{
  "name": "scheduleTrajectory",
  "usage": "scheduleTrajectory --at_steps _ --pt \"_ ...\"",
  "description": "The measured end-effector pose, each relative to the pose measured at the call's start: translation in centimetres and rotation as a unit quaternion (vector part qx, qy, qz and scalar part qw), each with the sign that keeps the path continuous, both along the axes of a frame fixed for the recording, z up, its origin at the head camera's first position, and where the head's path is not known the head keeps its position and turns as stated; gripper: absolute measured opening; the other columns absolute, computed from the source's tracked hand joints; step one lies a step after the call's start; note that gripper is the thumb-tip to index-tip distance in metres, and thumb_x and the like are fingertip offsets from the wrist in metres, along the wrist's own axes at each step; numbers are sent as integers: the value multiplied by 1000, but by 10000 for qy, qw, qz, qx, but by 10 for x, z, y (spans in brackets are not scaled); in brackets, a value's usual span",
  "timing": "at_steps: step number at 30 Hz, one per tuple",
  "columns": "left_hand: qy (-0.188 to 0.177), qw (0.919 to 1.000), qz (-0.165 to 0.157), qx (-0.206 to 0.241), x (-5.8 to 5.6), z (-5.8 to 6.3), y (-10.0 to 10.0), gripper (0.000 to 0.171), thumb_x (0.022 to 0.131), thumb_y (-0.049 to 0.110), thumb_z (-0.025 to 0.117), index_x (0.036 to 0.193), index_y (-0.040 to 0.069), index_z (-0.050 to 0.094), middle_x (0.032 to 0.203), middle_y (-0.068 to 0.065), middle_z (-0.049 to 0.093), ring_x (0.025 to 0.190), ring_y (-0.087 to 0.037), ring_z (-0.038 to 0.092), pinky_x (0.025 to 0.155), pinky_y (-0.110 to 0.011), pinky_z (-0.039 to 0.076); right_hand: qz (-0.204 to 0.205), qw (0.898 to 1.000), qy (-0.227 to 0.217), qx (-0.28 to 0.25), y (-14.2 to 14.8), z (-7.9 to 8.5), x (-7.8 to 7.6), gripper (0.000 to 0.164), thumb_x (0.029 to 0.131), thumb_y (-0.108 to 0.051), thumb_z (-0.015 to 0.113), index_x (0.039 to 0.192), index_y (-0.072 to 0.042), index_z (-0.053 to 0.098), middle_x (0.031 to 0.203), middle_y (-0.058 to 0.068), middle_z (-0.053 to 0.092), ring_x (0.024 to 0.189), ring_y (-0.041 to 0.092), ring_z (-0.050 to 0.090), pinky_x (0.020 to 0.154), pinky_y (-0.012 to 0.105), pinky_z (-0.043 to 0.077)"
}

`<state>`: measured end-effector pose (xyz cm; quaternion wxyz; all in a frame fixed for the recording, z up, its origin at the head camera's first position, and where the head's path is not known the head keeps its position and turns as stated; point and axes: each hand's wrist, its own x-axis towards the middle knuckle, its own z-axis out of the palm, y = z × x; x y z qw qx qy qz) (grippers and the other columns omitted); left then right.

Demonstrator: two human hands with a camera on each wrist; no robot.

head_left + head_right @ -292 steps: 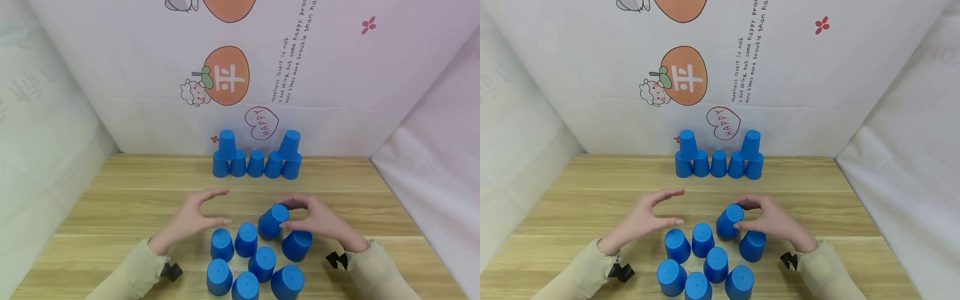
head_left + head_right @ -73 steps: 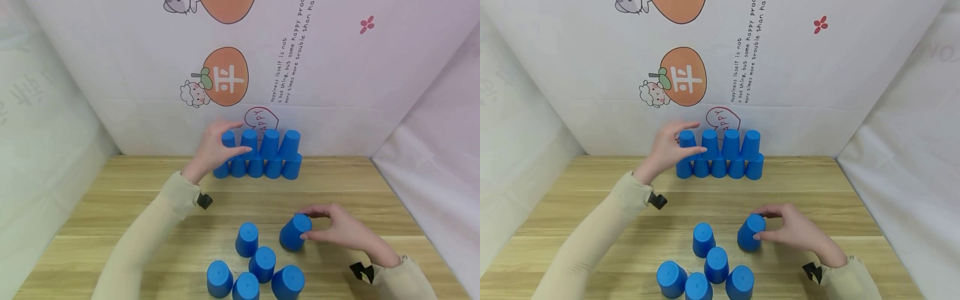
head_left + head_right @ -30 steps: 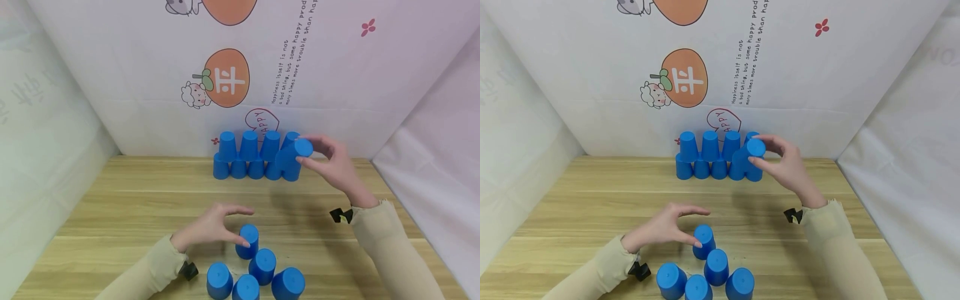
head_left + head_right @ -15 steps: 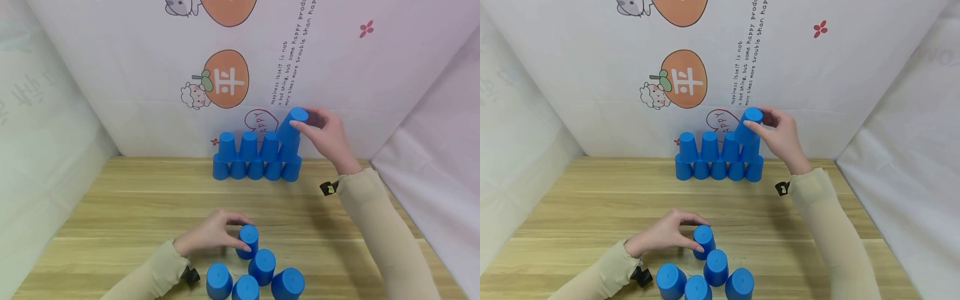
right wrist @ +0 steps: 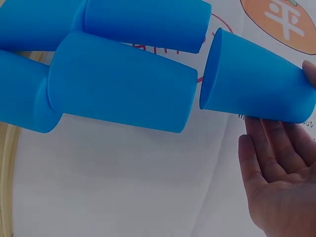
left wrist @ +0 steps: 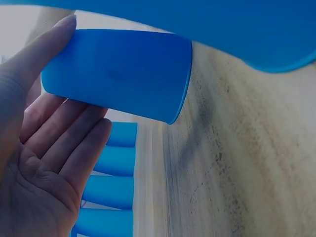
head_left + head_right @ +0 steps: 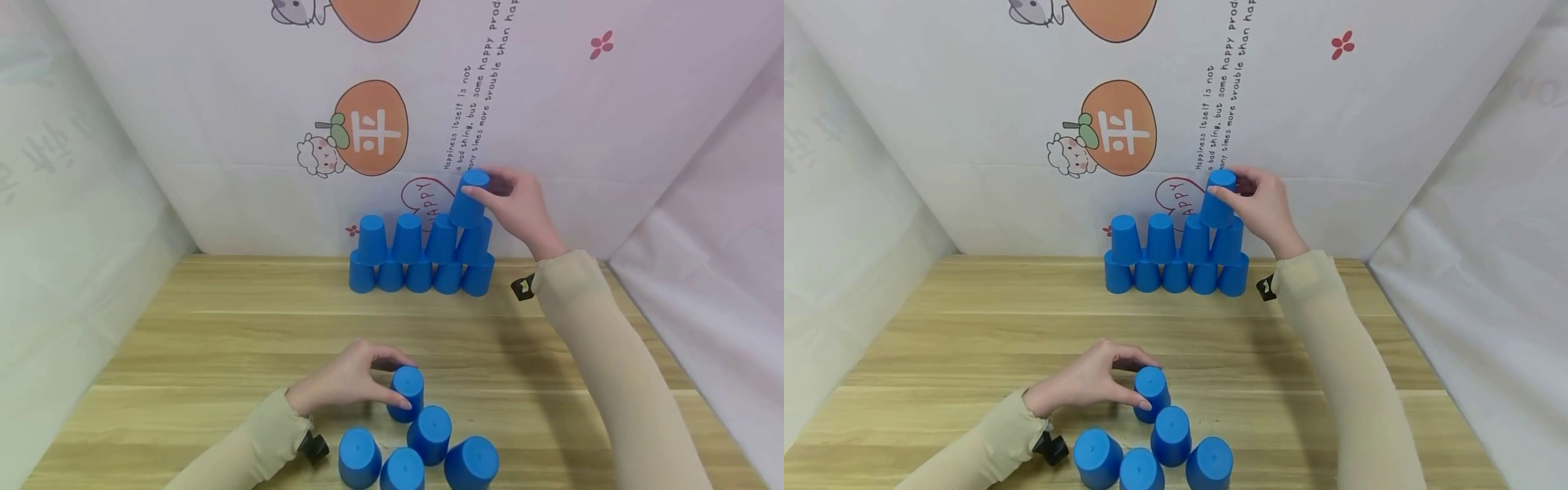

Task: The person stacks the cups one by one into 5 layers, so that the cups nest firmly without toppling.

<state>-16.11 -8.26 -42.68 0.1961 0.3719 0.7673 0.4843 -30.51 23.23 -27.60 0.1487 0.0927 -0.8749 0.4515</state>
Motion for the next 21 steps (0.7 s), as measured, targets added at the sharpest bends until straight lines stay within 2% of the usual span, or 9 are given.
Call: scheduleTrajectory --at_steps 21 --pt "-10 10000 38 -50 0 0 0 46 85 35 85 126 20 71 119 15 69 111 -6 65 98 -30 50 56 9997 -227 87 3 -6 -9 72 92 -55 71 149 -14 53 142 11 59 128 32 56 107 52 44"
